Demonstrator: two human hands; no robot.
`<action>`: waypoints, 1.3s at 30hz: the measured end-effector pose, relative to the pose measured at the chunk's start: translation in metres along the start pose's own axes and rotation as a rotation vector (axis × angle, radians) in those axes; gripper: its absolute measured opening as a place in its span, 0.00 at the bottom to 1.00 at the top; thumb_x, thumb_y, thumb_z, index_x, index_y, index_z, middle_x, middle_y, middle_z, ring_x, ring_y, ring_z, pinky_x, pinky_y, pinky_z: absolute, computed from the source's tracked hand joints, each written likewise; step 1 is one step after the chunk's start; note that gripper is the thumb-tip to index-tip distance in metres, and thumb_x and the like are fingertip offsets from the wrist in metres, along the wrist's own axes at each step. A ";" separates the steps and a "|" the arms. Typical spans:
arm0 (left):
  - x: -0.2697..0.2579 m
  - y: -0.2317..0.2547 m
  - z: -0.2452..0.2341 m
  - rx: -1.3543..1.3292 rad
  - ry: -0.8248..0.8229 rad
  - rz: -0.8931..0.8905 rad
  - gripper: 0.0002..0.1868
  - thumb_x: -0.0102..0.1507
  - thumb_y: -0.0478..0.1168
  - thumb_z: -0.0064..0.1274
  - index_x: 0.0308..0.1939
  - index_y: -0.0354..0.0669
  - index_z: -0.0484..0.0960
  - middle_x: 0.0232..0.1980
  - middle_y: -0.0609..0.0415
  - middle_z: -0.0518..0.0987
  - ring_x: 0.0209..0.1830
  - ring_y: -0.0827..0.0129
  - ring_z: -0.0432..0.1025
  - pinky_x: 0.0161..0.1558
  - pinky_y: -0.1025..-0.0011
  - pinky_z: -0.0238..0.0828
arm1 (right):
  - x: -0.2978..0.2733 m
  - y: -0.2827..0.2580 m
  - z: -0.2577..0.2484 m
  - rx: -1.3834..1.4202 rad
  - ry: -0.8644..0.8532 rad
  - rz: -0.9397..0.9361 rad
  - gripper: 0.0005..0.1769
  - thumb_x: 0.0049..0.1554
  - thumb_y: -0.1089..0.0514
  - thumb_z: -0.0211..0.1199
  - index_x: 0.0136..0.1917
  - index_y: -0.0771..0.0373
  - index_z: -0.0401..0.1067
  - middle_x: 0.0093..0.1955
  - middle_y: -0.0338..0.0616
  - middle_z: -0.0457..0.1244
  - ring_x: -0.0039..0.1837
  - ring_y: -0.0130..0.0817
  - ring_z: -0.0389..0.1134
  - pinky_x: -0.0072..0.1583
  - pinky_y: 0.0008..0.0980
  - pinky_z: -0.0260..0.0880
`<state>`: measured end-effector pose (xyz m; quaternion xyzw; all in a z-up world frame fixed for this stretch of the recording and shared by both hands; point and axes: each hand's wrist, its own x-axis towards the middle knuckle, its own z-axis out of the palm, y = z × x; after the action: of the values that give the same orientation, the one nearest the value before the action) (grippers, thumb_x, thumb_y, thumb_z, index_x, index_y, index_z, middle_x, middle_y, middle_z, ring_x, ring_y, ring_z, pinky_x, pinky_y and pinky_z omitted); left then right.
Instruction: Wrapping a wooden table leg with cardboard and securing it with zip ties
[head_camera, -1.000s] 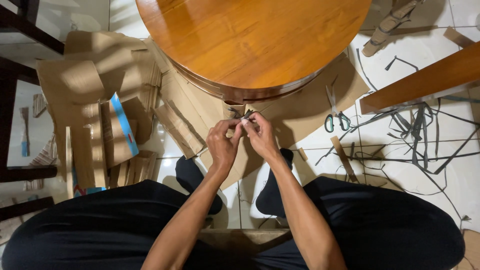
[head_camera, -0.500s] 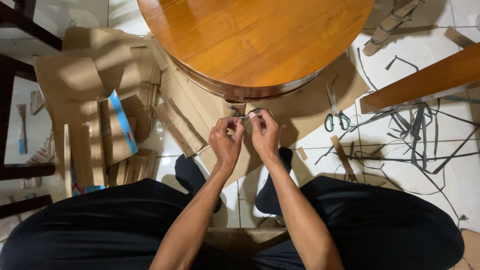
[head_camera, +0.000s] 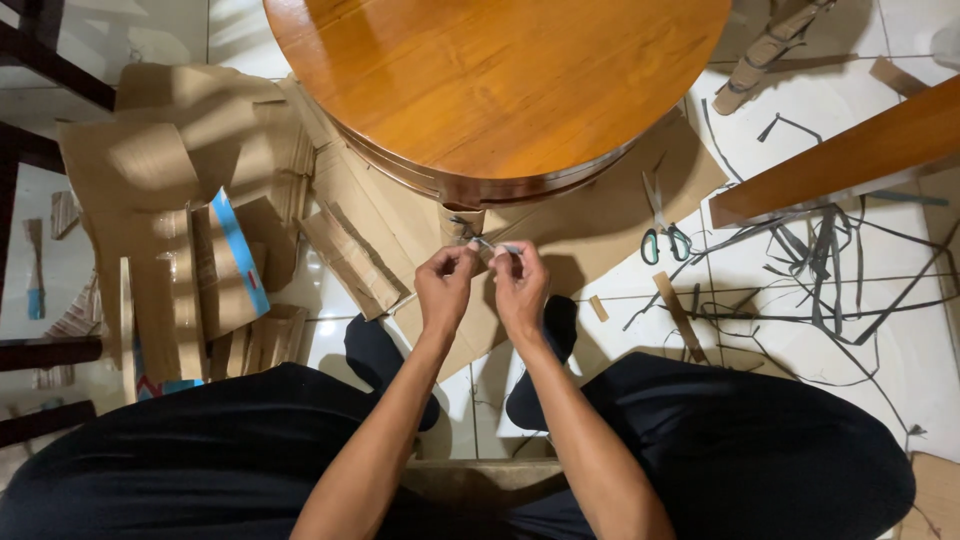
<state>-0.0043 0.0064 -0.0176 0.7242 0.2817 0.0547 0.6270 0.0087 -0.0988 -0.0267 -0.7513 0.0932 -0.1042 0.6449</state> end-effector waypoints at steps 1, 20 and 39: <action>-0.001 0.003 0.003 -0.002 0.000 -0.001 0.05 0.60 0.48 0.62 0.32 0.57 0.89 0.27 0.61 0.82 0.30 0.79 0.74 0.36 0.74 0.73 | -0.004 0.001 0.000 -0.002 0.000 -0.001 0.04 0.58 0.62 0.61 0.46 0.59 0.76 0.33 0.45 0.70 0.33 0.29 0.69 0.37 0.26 0.72; 0.008 0.003 0.023 -0.318 0.027 -0.210 0.03 0.58 0.39 0.60 0.32 0.47 0.87 0.24 0.59 0.76 0.26 0.78 0.67 0.30 0.80 0.61 | -0.028 -0.007 -0.007 -0.111 -0.033 -0.077 0.05 0.60 0.61 0.60 0.46 0.54 0.77 0.31 0.43 0.69 0.36 0.34 0.73 0.40 0.31 0.74; -0.055 -0.071 0.059 0.076 -0.464 -0.342 0.15 0.62 0.46 0.59 0.48 0.43 0.85 0.42 0.49 0.82 0.39 0.64 0.77 0.43 0.69 0.76 | 0.022 0.143 -0.157 -0.277 0.461 0.114 0.10 0.54 0.68 0.63 0.50 0.62 0.76 0.50 0.56 0.68 0.55 0.57 0.70 0.50 0.46 0.76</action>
<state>-0.0490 -0.0681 -0.0815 0.6824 0.2505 -0.2295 0.6472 -0.0145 -0.2753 -0.1446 -0.7824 0.2932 -0.2223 0.5024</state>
